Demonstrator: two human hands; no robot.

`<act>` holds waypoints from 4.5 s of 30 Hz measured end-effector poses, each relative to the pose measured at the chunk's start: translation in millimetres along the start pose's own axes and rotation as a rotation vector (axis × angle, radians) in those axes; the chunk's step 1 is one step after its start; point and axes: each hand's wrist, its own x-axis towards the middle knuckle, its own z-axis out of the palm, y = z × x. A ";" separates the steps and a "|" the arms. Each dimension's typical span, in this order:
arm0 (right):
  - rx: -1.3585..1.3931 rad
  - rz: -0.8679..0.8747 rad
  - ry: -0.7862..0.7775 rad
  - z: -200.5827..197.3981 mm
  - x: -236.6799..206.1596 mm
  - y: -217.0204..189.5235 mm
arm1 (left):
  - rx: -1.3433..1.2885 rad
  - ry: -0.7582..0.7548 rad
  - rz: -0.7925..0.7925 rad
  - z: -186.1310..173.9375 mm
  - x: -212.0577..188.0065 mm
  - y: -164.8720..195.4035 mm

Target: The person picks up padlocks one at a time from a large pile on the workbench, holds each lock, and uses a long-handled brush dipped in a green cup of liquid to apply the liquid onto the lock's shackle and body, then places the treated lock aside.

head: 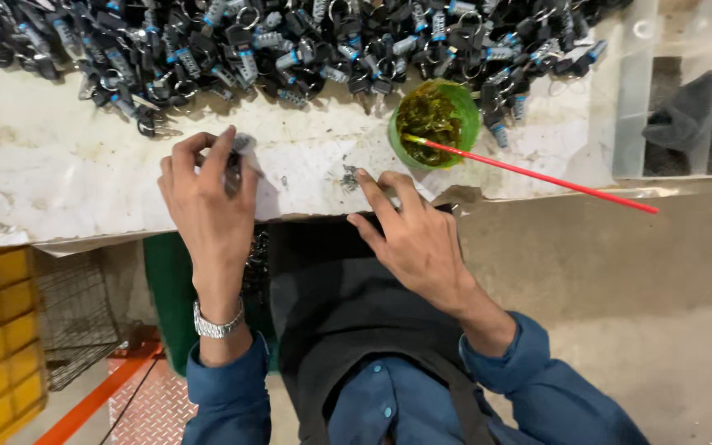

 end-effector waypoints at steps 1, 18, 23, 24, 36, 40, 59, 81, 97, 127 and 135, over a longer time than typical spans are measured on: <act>-0.043 -0.020 -0.005 -0.4 3.5 -1.0 | 0.018 -0.025 0.007 -3.9 0.3 -0.5; -0.121 -0.023 -0.021 -5.9 4.6 -1.4 | -0.576 0.381 -0.066 -15.6 -48.0 31.9; -0.188 -0.111 0.046 -12.9 0.8 0.2 | -0.834 0.330 -0.166 -12.9 -61.7 40.5; -0.164 -0.091 0.023 -13.1 0.7 1.1 | -0.849 0.298 -0.209 -11.0 -63.7 43.3; -0.129 -0.046 -0.027 -8.7 7.3 2.9 | -0.943 0.089 -0.323 -9.7 -74.0 57.4; 0.061 0.030 0.079 -5.1 6.4 11.6 | -1.017 0.077 -0.287 -7.4 -75.8 60.4; 0.834 0.175 0.255 2.4 -41.2 16.3 | -0.789 0.091 -0.101 -16.4 -81.4 74.2; 0.907 0.290 0.169 18.0 -34.5 29.3 | -0.647 0.175 0.241 1.2 -92.8 91.2; 0.916 0.393 0.519 -18.0 -44.5 106.7 | -0.848 0.119 0.055 -5.7 -77.5 88.1; 1.333 0.618 0.609 -13.1 -66.0 54.0 | -0.772 0.163 -0.036 -7.3 -78.1 91.1; 1.082 0.422 0.623 -33.4 -30.7 62.8 | -0.241 0.393 -0.317 -22.0 -85.1 44.7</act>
